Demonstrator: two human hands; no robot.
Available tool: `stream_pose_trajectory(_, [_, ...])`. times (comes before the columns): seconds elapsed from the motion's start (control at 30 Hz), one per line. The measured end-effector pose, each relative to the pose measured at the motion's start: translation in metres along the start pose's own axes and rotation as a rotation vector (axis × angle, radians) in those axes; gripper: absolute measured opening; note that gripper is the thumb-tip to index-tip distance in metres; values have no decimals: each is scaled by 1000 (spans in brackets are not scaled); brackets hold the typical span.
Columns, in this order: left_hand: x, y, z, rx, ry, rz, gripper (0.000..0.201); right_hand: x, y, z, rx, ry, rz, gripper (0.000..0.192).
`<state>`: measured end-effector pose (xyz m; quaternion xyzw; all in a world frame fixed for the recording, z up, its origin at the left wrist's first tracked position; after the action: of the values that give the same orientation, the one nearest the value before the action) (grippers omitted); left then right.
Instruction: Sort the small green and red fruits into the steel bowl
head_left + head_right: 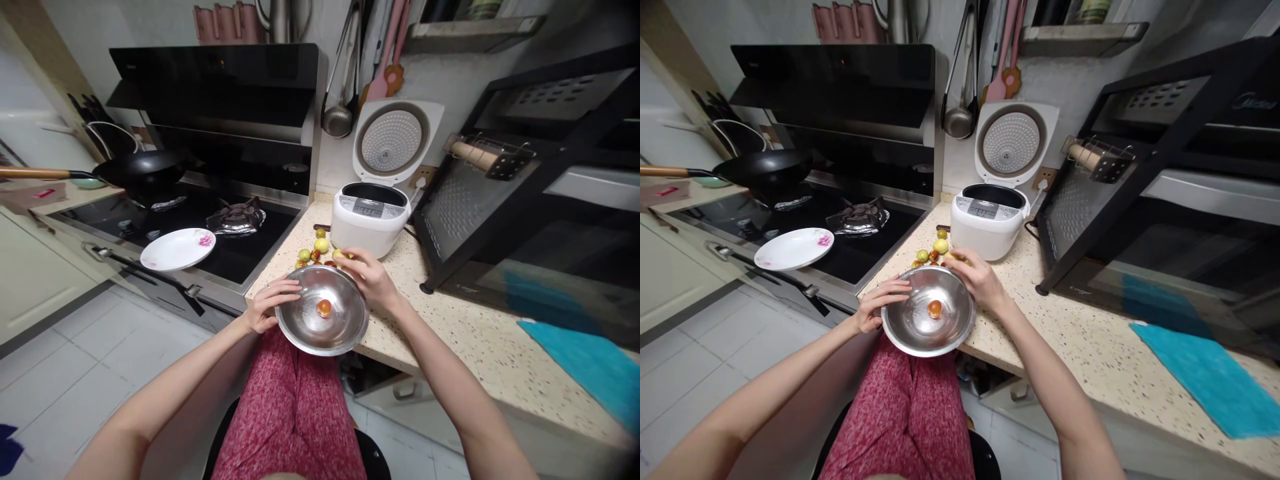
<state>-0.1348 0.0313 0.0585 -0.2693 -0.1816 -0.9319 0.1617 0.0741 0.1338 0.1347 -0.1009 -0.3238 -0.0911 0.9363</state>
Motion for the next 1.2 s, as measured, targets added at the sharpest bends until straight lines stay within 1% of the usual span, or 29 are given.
stream_pose_trajectory(0.07, [-1,-1,-1,-13,4,13,69,-4,-25,1,99,-63,52,31])
stream_pose_trajectory(0.1, [-1,-1,-2,-25,8,22,69,-8,-35,1,132,-115,65,30])
stream_pose_trajectory(0.17, [-2,0,-2,-44,8,29,68,-18,-49,-2,170,-224,90,29])
stream_pose_trajectory(0.2, [-2,0,-2,-53,10,28,67,-22,-52,-3,169,-275,104,29])
stream_pose_trajectory(0.33, [-1,3,-1,-67,20,16,65,-32,-46,-7,93,-411,176,30])
stream_pose_trajectory(0.5, [0,6,0,-102,36,-30,66,-40,-33,-12,8,-472,257,29])
stream_pose_trajectory(0.67, [1,8,4,-85,20,-35,65,-40,-32,-12,-2,-470,317,31])
stream_pose_trajectory(0.8, [0,8,5,-81,11,-36,64,-37,-27,-11,-7,-437,297,32])
stream_pose_trajectory(0.87, [0,7,4,-96,18,-37,63,-34,-19,-10,-24,-387,254,32])
stream_pose_trajectory(0.97, [1,7,2,-132,45,-44,61,-25,0,-9,-65,-255,167,29])
stream_pose_trajectory(1.03, [1,6,2,-131,54,-53,60,-19,13,-8,-100,-176,111,27])
stream_pose_trajectory(1.1, [0,5,3,-114,47,-62,60,-17,23,-9,-133,-140,68,26])
stream_pose_trajectory(1.2, [1,5,3,-106,48,-72,59,-18,33,-13,-166,-119,32,26])
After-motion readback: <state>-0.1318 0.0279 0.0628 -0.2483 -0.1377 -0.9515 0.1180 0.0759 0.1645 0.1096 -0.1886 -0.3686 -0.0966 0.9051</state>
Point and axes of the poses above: each hand's wrist, its own z-axis towards the middle knuckle, its own x-axis out of the back of the hand, y = z × x, the point moved 9 cm from there along z, towards the middle knuckle, and after that the axes turned 5 degrees about -x, right-handed, at the moved point
